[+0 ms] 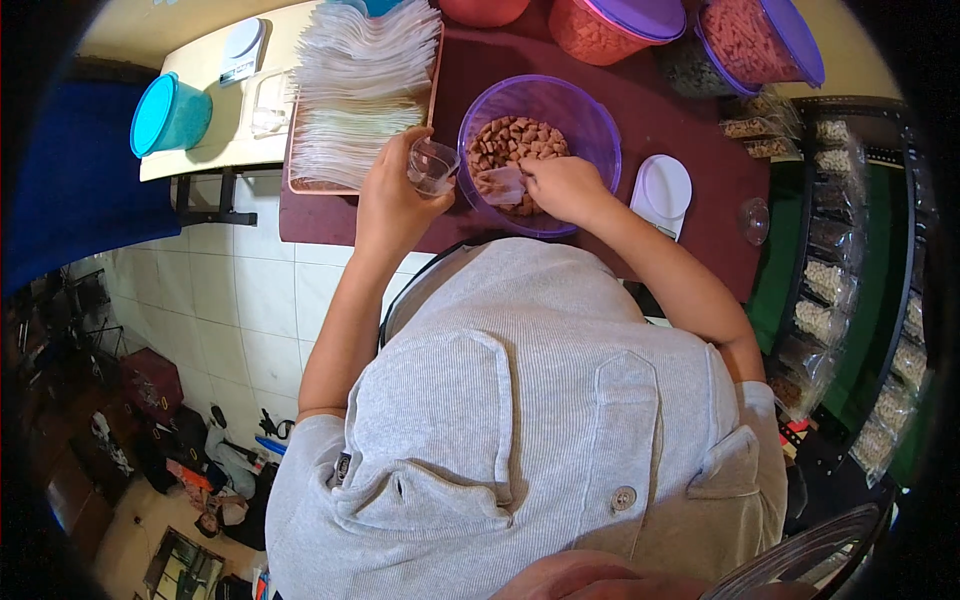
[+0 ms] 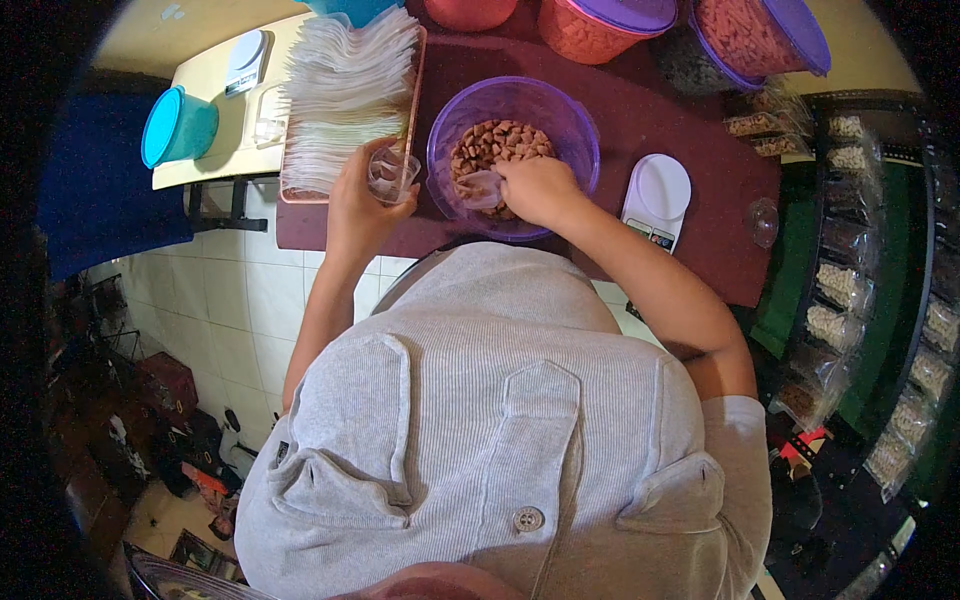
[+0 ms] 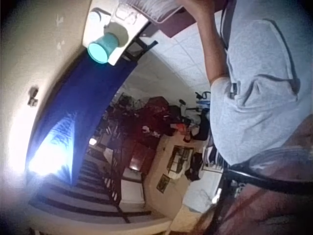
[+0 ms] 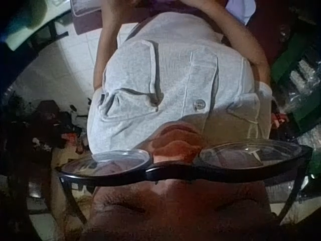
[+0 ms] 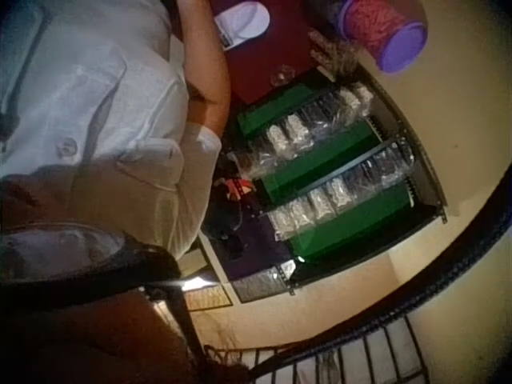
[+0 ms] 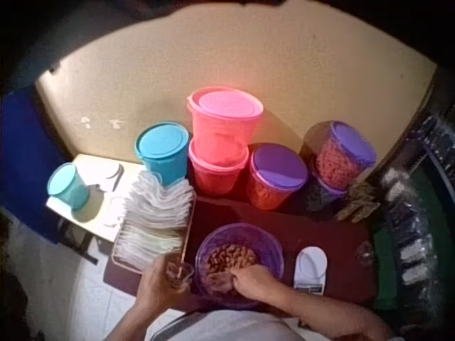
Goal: Weighing and packaging peanuts into plastic bags.
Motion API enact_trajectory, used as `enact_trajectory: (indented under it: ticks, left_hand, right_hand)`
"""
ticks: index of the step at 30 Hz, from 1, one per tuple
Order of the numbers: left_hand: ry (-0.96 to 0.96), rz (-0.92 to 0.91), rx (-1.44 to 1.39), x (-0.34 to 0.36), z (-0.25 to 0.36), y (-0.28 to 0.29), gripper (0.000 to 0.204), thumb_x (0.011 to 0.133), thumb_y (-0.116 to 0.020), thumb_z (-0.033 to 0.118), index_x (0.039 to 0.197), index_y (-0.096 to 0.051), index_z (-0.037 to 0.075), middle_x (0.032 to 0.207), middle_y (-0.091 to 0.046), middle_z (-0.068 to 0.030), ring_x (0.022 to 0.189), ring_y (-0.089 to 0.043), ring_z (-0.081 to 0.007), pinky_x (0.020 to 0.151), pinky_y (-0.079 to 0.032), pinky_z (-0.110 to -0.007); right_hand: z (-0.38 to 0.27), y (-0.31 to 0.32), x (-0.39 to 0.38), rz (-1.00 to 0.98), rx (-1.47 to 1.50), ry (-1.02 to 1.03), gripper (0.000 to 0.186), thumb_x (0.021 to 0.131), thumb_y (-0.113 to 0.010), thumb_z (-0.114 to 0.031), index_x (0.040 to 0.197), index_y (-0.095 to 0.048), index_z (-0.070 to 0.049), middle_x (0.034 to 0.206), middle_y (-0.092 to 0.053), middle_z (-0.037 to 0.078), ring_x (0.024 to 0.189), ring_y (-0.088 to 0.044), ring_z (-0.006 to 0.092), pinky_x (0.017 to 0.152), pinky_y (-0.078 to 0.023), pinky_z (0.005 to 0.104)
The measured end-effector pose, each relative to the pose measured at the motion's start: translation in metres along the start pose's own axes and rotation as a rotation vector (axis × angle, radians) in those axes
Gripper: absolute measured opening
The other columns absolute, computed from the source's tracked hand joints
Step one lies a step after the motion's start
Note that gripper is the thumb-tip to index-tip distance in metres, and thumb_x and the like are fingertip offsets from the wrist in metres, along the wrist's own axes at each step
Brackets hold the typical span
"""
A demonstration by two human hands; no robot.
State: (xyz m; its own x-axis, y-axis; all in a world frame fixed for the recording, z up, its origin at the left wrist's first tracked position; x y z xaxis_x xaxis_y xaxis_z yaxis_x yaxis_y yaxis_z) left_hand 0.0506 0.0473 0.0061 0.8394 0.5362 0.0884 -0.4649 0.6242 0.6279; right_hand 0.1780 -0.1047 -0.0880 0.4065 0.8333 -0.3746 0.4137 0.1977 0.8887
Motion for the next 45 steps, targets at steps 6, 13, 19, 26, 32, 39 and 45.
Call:
enact_trajectory:
  ticks: [6, 13, 19, 26, 32, 39, 45]
  left_hand:
    - [-0.012, 0.015, 0.008, 0.007, 0.0, 0.002, 0.06, 0.068, -0.079, 0.008, 0.123, -0.055, 0.005, 0.104, -0.064, -0.0135, 0.093, -0.063, -0.0276, 0.084, -0.05, -0.036]
    - [-0.06, -0.033, -0.029, 0.015, 0.025, -0.003, 0.063, 0.067, -0.08, 0.008, 0.125, -0.054, 0.005, 0.108, -0.063, -0.0147, 0.099, -0.061, -0.0295, 0.086, -0.049, -0.038]
    - [-0.07, -0.171, -0.07, 0.021, 0.039, -0.023, 0.071, 0.063, -0.078, 0.004, 0.129, -0.051, 0.004, 0.112, -0.061, -0.0145, 0.104, -0.059, -0.0307, 0.091, -0.047, -0.038]
    - [-0.196, -0.176, -0.111, 0.027, 0.087, -0.03, 0.081, 0.057, -0.081, 0.001, 0.131, -0.049, 0.006, 0.119, -0.057, -0.0156, 0.11, -0.056, -0.0336, 0.094, -0.046, -0.04]
    - [-0.25, -0.171, -0.086, 0.029, 0.104, -0.032, 0.081, 0.058, -0.084, 0.004, 0.131, -0.047, 0.005, 0.117, -0.056, -0.0155, 0.107, -0.056, -0.0343, 0.093, -0.047, -0.04]
    - [-0.105, -0.04, -0.371, 0.023, 0.099, -0.001, 0.067, 0.068, -0.079, 0.001, 0.128, -0.05, 0.003, 0.11, -0.059, -0.0105, 0.1, -0.061, -0.0185, 0.087, -0.049, -0.03]
    - [-0.085, -0.238, -0.744, 0.025, 0.098, -0.006, 0.072, 0.069, -0.077, 0.002, 0.133, -0.046, 0.002, 0.107, -0.058, -0.006, 0.098, -0.057, -0.0128, 0.09, -0.047, -0.028]
  right_hand:
    - [0.024, 0.029, -0.004, -0.06, 0.297, -0.053, 0.034, 0.09, -0.056, -0.044, 0.098, -0.067, -0.013, 0.087, -0.068, 0.017, 0.085, -0.065, 0.0362, 0.073, -0.049, 0.0461]
    - [0.042, 0.075, -0.015, -0.017, 0.457, -0.111, 0.042, 0.091, -0.057, -0.05, 0.093, -0.067, -0.009, 0.078, -0.064, 0.017, 0.075, -0.062, 0.033, 0.069, -0.046, 0.0411]
    - [0.022, 0.155, -0.045, 0.146, 0.358, -0.121, 0.038, 0.088, -0.062, -0.044, 0.082, -0.066, -0.007, 0.066, -0.057, 0.017, 0.065, -0.057, 0.0359, 0.061, -0.043, 0.0422]
    - [-0.044, 0.23, -0.068, 0.27, -0.107, 0.028, 0.038, 0.082, -0.067, -0.042, 0.076, -0.069, -0.004, 0.067, -0.064, 0.015, 0.068, -0.065, 0.0341, 0.062, -0.05, 0.0447]
    - [-0.068, 0.252, -0.083, 0.348, -0.29, 0.093, 0.033, 0.077, -0.072, -0.038, 0.075, -0.07, -0.005, 0.067, -0.065, 0.014, 0.067, -0.066, 0.0316, 0.061, -0.052, 0.0417]
    - [-0.059, 0.29, -0.114, 0.599, -0.327, 0.034, 0.031, 0.079, -0.07, -0.036, 0.074, -0.061, -0.006, 0.068, -0.061, 0.015, 0.068, -0.062, 0.0355, 0.062, -0.047, 0.0455]
    - [0.001, 0.07, -0.041, 0.243, -0.274, -0.018, 0.016, 0.072, -0.066, -0.016, 0.084, -0.072, -0.009, 0.087, -0.07, 0.008, 0.088, -0.065, 0.0243, 0.079, -0.048, 0.0405]
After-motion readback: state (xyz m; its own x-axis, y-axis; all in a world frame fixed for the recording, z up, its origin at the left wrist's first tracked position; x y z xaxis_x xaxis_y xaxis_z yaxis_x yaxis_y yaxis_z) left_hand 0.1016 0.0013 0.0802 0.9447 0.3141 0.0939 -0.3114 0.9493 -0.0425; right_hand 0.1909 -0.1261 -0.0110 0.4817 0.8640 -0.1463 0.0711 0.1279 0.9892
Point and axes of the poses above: each hand's wrist, its own x-axis towards the middle knuckle, its own y-axis out of the back of the hand, z = x × y, the point moved 10 cm from there along x, towards the middle knuckle
